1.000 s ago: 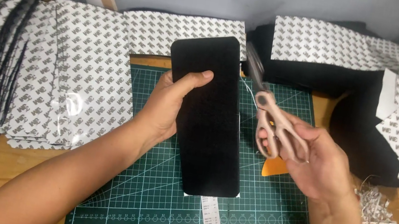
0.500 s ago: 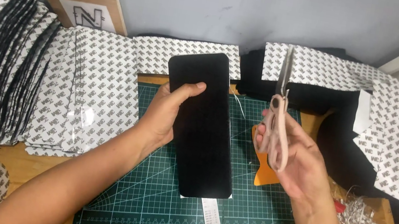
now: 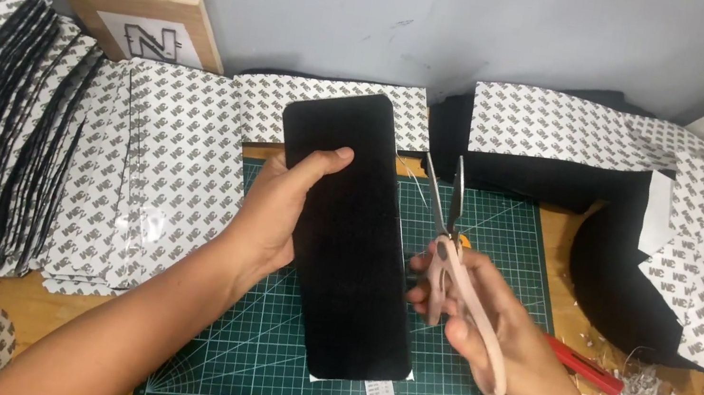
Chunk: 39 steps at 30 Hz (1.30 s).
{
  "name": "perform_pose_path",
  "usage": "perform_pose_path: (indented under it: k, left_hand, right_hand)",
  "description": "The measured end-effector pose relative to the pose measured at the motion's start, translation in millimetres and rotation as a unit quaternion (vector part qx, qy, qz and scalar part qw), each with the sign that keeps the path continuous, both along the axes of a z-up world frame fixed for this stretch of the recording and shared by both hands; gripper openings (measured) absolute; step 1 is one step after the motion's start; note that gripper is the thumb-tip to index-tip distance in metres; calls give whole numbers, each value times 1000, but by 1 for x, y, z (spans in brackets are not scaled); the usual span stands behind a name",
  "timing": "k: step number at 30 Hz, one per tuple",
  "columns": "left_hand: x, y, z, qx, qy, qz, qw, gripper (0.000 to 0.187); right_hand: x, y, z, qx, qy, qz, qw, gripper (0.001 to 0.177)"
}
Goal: Measure and trim black adhesive-backed material using a ruler, scissors, and a utility knife on a cutting mat.
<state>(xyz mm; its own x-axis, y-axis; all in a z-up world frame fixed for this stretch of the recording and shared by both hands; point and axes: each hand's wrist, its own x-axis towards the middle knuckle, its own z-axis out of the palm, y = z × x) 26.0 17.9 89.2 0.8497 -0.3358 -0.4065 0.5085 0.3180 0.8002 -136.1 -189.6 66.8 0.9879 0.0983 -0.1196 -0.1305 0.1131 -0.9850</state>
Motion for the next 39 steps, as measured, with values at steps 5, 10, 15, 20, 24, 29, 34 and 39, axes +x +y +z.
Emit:
perform_pose_path:
  k: [5, 10, 15, 20, 24, 29, 34, 39]
  left_hand:
    - [3, -2, 4, 17, 20, 10, 1000, 11]
    - [-2, -3, 6, 52, 10, -13, 999, 12]
    - [-9, -9, 3, 53, 44, -54, 996, 9]
    - [-18, -13, -3, 46, 40, -91, 994, 10]
    - [-23, -16, -7, 53, 49, -89, 993, 15]
    - [-23, -16, -12, 35, 49, -90, 994, 16]
    - [-25, -20, -10, 28, 20, -78, 996, 23]
    - [-27, -21, -12, 29, 4, -80, 996, 30]
  right_hand:
    - [-8, -3, 4, -119, -31, 54, 991, 71]
    - [-6, 1, -1, -169, 10, 62, 984, 80]
    - [-3, 7, -2, -141, 2, 44, 989, 80]
    - [0, 8, -10, -134, 11, 17, 991, 78]
    - [1, 8, -15, -127, -3, -1, 992, 81]
    - [4, 12, -13, -116, -23, -1, 993, 81]
    - [3, 10, -29, -77, -42, -21, 996, 76]
    - [4, 14, -41, -20, -69, -50, 996, 67]
